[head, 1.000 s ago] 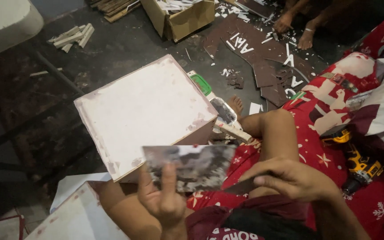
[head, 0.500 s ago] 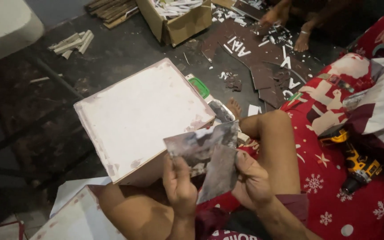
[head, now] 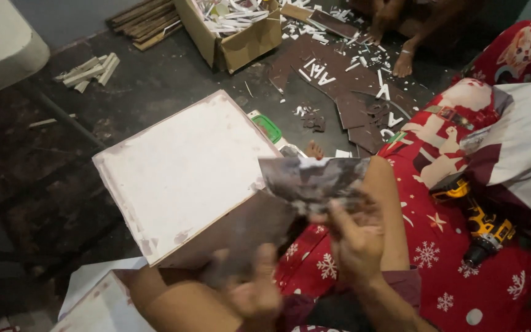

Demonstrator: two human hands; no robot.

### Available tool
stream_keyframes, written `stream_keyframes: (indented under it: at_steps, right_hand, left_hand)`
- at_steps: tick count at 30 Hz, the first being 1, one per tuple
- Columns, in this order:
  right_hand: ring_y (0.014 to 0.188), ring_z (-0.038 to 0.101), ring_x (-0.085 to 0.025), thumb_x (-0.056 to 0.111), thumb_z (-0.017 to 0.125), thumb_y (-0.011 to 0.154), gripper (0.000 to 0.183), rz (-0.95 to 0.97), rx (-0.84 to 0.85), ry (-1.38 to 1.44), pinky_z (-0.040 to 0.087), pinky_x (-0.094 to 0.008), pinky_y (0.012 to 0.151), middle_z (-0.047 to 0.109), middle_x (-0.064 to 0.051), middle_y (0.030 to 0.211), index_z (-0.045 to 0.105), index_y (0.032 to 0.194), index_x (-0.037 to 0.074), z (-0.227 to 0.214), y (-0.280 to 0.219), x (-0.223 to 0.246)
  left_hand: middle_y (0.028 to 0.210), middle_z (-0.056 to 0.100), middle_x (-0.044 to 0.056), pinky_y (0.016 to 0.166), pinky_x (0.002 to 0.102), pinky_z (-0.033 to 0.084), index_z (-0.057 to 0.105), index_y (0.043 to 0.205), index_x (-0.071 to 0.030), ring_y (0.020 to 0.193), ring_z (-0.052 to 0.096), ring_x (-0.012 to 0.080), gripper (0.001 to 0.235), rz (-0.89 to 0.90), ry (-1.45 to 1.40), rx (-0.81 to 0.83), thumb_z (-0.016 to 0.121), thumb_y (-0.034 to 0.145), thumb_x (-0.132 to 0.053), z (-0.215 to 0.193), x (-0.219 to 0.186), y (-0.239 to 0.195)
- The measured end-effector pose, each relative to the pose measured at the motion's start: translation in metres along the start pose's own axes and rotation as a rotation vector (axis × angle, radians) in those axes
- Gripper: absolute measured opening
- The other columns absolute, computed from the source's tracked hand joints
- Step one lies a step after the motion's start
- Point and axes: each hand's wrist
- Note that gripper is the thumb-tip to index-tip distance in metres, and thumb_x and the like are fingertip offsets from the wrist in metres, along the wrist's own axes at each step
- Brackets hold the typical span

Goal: Applying and smoothing filler putty onto the edges of a white box using a small scraper tool.

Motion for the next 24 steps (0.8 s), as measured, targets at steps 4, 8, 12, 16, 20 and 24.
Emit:
stream_keyframes:
  at_steps: [4, 8, 12, 16, 20, 24]
  right_hand:
    - [0.067, 0.067, -0.019, -0.002, 0.062, 0.093, 0.067, 0.107, -0.067, -0.118, 0.063, -0.022, 0.054, 0.062, -0.024, 0.118, 0.041, 0.154, 0.018, -0.003, 0.015, 0.019]
    - [0.09, 0.068, -0.025, 0.0, 0.063, 0.094, 0.025, 0.256, -0.16, 0.043, 0.06, -0.031, 0.057, 0.075, -0.01, 0.107, 0.073, 0.116, 0.007, -0.028, 0.017, 0.002]
    - [0.111, 0.061, -0.033, 0.002, 0.061, 0.096, 0.037, 0.292, 0.001, 0.212, 0.055, -0.049, 0.095, 0.07, -0.017, 0.117, 0.067, 0.132, 0.005, -0.025, 0.016, 0.006]
    - [0.126, 0.058, -0.04, -0.001, 0.06, 0.094, 0.034, 0.258, 0.008, 0.36, 0.043, -0.062, 0.109, 0.069, -0.019, 0.13, 0.071, 0.127, 0.004, -0.013, 0.008, 0.006]
    - [0.122, 0.06, -0.04, 0.008, 0.062, 0.099, 0.04, 0.267, 0.214, 0.442, 0.043, -0.056, 0.11, 0.068, -0.021, 0.126, 0.058, 0.138, -0.002, 0.003, -0.002, 0.012]
    - [0.134, 0.05, -0.043, 0.019, 0.067, 0.1, 0.057, 0.18, 0.161, 0.44, 0.035, -0.063, 0.116, 0.056, -0.023, 0.143, 0.047, 0.15, 0.001, 0.011, -0.003, 0.006]
  left_hand:
    - [0.133, 0.065, 0.02, 0.107, 0.048, 0.056, 0.06, 0.128, -0.017, 0.114, 0.067, 0.0329, 0.065, -0.179, -0.344, -0.362, 0.075, 0.067, 0.002, 0.003, -0.044, 0.03]
    - [0.093, 0.071, 0.016, 0.08, 0.04, 0.061, 0.067, 0.103, 0.0, 0.085, 0.07, 0.0298, 0.03, -0.088, -0.421, -0.261, 0.069, 0.073, -0.006, -0.01, -0.031, 0.036]
    - [0.071, 0.061, 0.001, 0.053, 0.023, 0.045, 0.063, 0.091, -0.006, 0.062, 0.058, 0.0132, 0.009, -0.142, -0.235, -0.027, 0.067, 0.085, -0.011, -0.013, -0.033, 0.029]
    - [0.115, 0.075, 0.018, 0.083, 0.038, 0.065, 0.063, 0.135, 0.001, 0.101, 0.075, 0.0305, 0.055, -0.209, -0.206, 0.104, 0.065, 0.082, -0.014, -0.003, -0.037, 0.026]
    - [0.122, 0.075, 0.016, 0.089, 0.037, 0.065, 0.063, 0.137, 0.0, 0.105, 0.075, 0.0271, 0.056, -0.176, -0.189, 0.137, 0.069, 0.083, -0.014, -0.003, -0.023, 0.02]
    - [0.114, 0.076, 0.018, 0.082, 0.041, 0.068, 0.063, 0.136, 0.0, 0.097, 0.075, 0.0277, 0.054, -0.159, -0.28, 0.176, 0.068, 0.085, -0.014, 0.002, -0.022, 0.019]
Point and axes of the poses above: each hand's wrist, its own y-axis towards the middle knuckle, its own z-axis out of the palm, x = y × z
